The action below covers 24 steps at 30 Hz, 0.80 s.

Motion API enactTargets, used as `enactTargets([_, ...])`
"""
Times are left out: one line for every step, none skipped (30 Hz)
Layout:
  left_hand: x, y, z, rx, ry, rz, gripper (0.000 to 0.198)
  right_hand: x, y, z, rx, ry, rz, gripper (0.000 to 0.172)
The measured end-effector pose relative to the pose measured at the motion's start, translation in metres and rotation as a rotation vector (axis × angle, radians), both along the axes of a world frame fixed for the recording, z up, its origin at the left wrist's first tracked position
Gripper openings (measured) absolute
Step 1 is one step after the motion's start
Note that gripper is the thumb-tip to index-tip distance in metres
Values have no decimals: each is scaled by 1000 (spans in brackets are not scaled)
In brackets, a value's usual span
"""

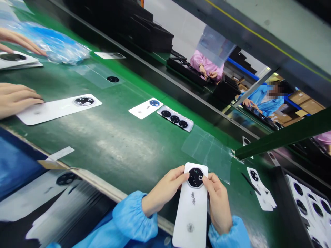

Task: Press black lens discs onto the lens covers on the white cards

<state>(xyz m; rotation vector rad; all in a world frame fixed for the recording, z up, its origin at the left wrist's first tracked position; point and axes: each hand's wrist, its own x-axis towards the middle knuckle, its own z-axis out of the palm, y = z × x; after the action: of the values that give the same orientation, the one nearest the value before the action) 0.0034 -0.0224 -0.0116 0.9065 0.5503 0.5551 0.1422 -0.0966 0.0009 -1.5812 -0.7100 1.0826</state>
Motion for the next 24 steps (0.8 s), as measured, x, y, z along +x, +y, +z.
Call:
enactTargets([-1,1,1,11,0,16,34,-1,0,1,-1,-17,9,31])
enactTargets([-2,4,1,22,4,46,34,-3,-1,2,-3,-29,34,32])
enactTargets([-5,7,2,33,12,94,35,-5,-2,2,-7,-40,72,35])
enactTargets([-7,11,3,41,21,159,36,-7,-3,3,-13,-50,118,36])
enactTargets([-10,17,4,49,30,228,37,-9,-5,4,-22,-60,163,37])
enactTargets([-14,22,4,62,38,290,38,-10,-5,5,-26,-73,199,37])
enactTargets([-17,27,4,82,45,335,39,-10,-3,6,-24,-88,222,38])
enactTargets([-20,31,3,113,54,367,41,-8,1,7,-18,-103,243,40])
enactTargets([-22,35,2,159,74,400,42,-5,9,10,-6,-119,256,41])
enactTargets([-24,37,0,222,113,443,44,-1,20,12,10,-129,254,41])
enactTargets([-26,38,-3,304,168,513,44,6,36,16,30,-137,242,40])
enactTargets([-27,38,-5,405,240,602,44,13,56,19,52,-147,198,38])
enactTargets([-27,37,-7,531,322,668,42,22,80,23,81,-150,106,37])
enactTargets([-28,35,-10,676,387,703,38,30,106,26,107,-153,57,36])
enactTargets([-27,33,-12,830,419,677,32,38,133,29,120,-154,28,32])
enactTargets([-27,31,-14,983,426,623,27,45,161,30,121,-155,-1,25])
enactTargets([-26,29,-17,1116,419,551,24,50,188,32,114,-153,-20,21])
enactTargets([-25,29,-21,1221,407,490,22,53,213,32,109,-149,-35,21])
enactTargets([-23,29,-26,1303,392,454,21,54,234,32,107,-146,-50,22])
enactTargets([-21,30,-31,1363,379,448,21,53,252,32,114,-143,-64,25])
enactTargets([-18,31,-38,1406,363,478,20,50,266,31,126,-141,-77,27])
enactTargets([-15,33,-44,1449,341,511,21,47,276,30,143,-138,-89,28])
enactTargets([-13,35,-50,1465,343,546,21,43,283,30,167,-136,-103,30])
enactTargets([-11,36,-55,1454,364,584,21,40,287,29,203,-126,-122,31])
